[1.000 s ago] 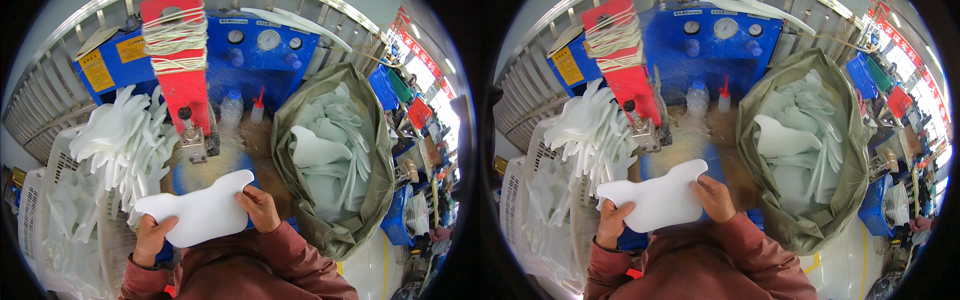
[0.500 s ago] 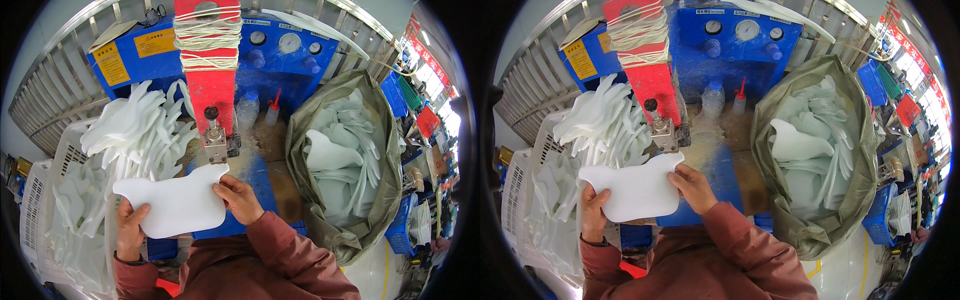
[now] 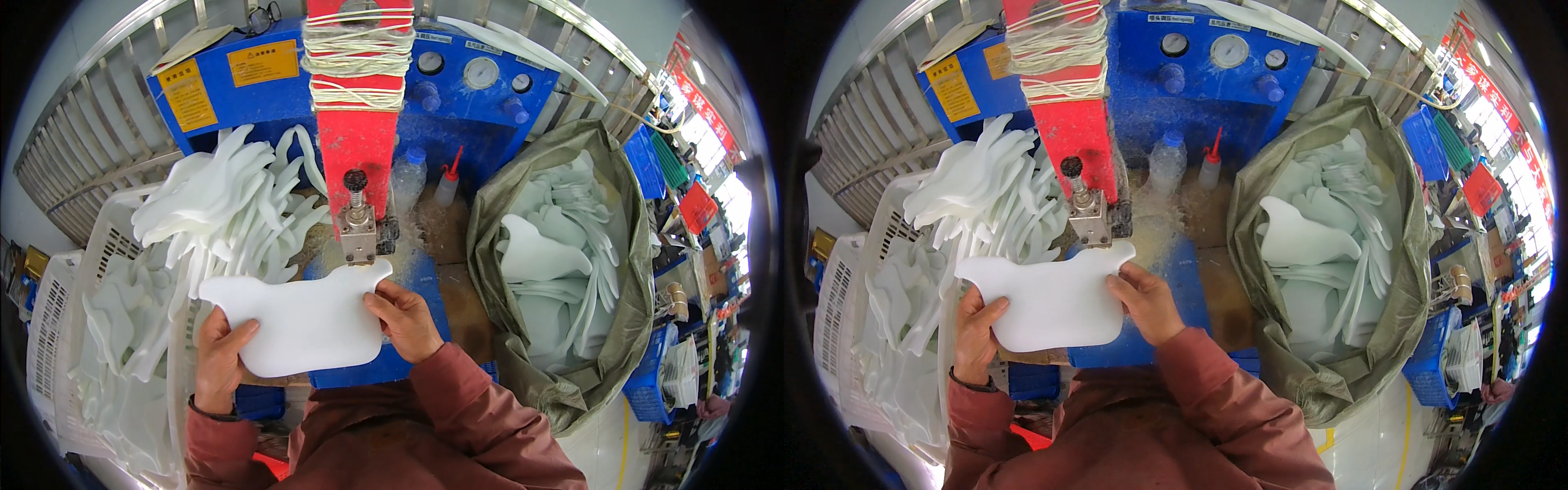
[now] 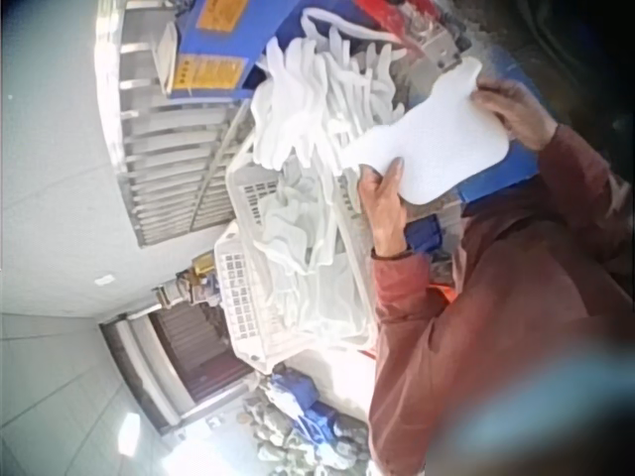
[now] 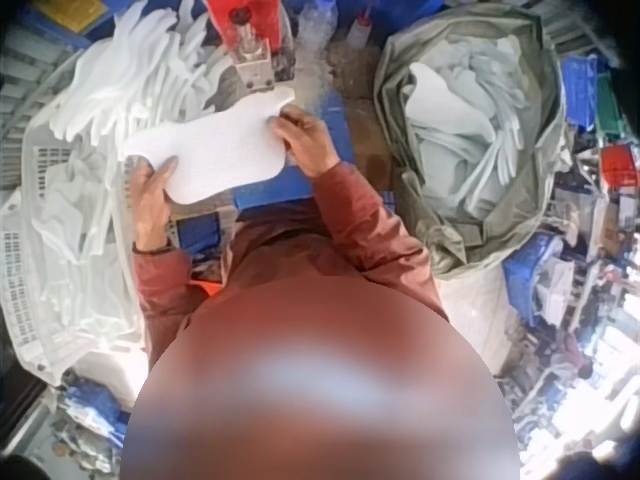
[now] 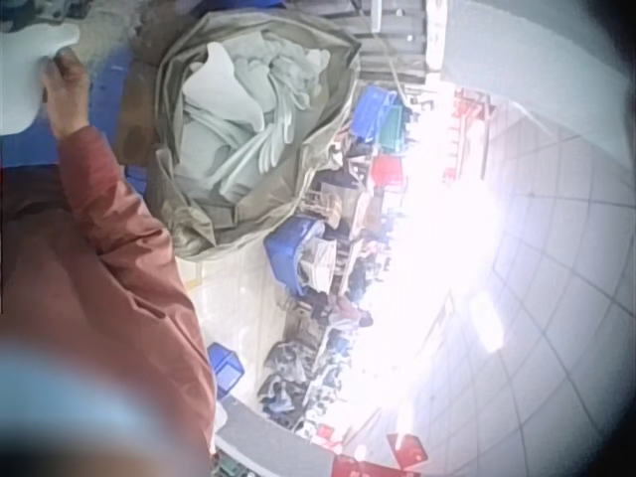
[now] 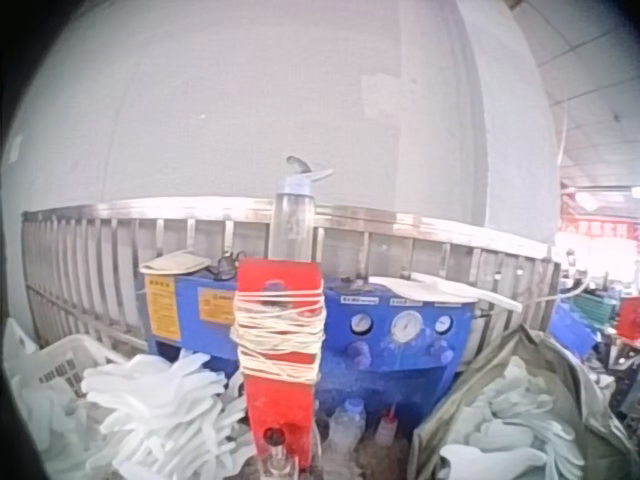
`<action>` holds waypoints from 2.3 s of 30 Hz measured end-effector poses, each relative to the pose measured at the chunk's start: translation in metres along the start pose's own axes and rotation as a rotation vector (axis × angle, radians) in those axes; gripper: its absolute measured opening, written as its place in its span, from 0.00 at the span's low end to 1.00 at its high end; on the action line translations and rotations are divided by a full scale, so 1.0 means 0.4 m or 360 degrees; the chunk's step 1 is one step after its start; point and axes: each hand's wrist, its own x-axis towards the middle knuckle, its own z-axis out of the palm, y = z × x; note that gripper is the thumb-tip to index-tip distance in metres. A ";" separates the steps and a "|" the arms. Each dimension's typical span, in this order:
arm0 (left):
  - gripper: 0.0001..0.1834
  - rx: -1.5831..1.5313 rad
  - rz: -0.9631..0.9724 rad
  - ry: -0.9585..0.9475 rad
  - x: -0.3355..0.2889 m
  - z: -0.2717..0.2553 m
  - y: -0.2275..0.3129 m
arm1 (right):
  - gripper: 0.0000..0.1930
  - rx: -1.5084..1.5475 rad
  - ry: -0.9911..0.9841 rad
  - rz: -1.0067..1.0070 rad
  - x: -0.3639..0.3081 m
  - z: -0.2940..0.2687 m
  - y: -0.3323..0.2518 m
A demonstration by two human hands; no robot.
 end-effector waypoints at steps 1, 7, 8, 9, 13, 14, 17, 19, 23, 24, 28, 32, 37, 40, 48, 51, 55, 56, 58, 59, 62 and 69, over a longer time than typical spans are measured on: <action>0.25 -0.0004 0.0000 -0.0010 0.005 0.005 -0.003 | 0.11 -0.0012 0.0027 0.0003 -0.001 -0.006 -0.002; 0.25 -0.0055 -0.0058 -0.0124 0.042 0.040 -0.011 | 0.12 -0.0057 0.0093 -0.0052 0.003 -0.053 -0.013; 0.24 -0.0066 -0.0040 -0.0154 0.048 0.047 -0.012 | 0.12 -0.0054 0.0106 -0.0065 0.003 -0.061 -0.014; 0.24 -0.0061 -0.0056 -0.0150 0.054 0.054 -0.014 | 0.12 -0.0034 0.0114 -0.0062 0.003 -0.070 -0.015; 0.24 -0.0054 -0.0053 -0.0215 0.079 0.079 -0.027 | 0.10 0.0070 0.0152 -0.0099 0.005 -0.101 -0.017; 0.25 -0.0047 -0.0047 -0.0243 0.085 0.084 -0.031 | 0.09 0.0101 0.0163 -0.0123 0.006 -0.107 -0.017; 0.24 -0.0066 -0.0091 -0.0304 0.101 0.099 -0.045 | 0.07 0.0200 0.0327 -0.0151 0.010 -0.120 -0.013; 0.24 -0.0051 -0.0102 -0.0343 0.112 0.110 -0.053 | 0.07 0.0173 0.0330 -0.0185 0.007 -0.137 -0.020; 0.23 0.0019 -0.0127 -0.0396 0.137 0.132 -0.067 | 0.08 0.0120 0.0394 -0.0220 0.005 -0.163 -0.037; 0.23 0.0034 -0.0130 -0.0385 0.146 0.136 -0.070 | 0.08 0.0100 0.0442 -0.0179 0.008 -0.169 -0.044; 0.23 0.0076 -0.0091 -0.0358 0.184 0.134 -0.070 | 0.10 0.0048 0.0366 -0.0286 0.038 -0.166 -0.056; 0.23 0.0018 -0.0106 -0.0285 0.184 0.099 -0.067 | 0.09 0.0037 0.0332 -0.0213 0.053 -0.141 -0.045; 0.23 -0.0152 -0.0198 -0.0284 0.161 0.090 -0.084 | 0.08 0.0123 0.0284 -0.0135 0.025 -0.141 -0.036; 0.22 -0.0179 -0.0197 -0.0312 0.157 0.113 -0.093 | 0.08 0.0140 0.0379 -0.0175 0.003 -0.151 -0.041; 0.21 -0.0197 -0.0246 -0.0428 0.148 0.170 -0.108 | 0.12 0.0216 0.0405 -0.0295 -0.061 -0.173 -0.069; 0.21 -0.0205 -0.0263 -0.0442 0.147 0.183 -0.118 | 0.12 0.0174 0.0442 -0.0276 -0.081 -0.185 -0.076; 0.22 -0.0200 -0.0279 -0.0474 0.143 0.198 -0.132 | 0.12 0.0162 0.0444 -0.0300 -0.105 -0.199 -0.083; 0.22 -0.0203 -0.0285 -0.0481 0.141 0.202 -0.135 | 0.12 0.0176 0.0437 -0.0311 -0.113 -0.202 -0.084; 0.22 -0.0191 -0.0308 -0.0499 0.137 0.210 -0.141 | 0.13 0.0200 0.0438 -0.0334 -0.125 -0.206 -0.085; 0.22 -0.0184 -0.0319 -0.0506 0.134 0.214 -0.144 | 0.13 0.0211 0.0445 -0.0346 -0.130 -0.209 -0.085; 0.23 -0.0222 -0.0299 -0.0553 0.130 0.230 -0.152 | 0.14 0.0232 0.0448 -0.0380 -0.144 -0.220 -0.086; 0.26 -0.0194 -0.0340 -0.0619 0.121 0.261 -0.168 | 0.14 0.0231 0.0510 -0.0420 -0.178 -0.244 -0.086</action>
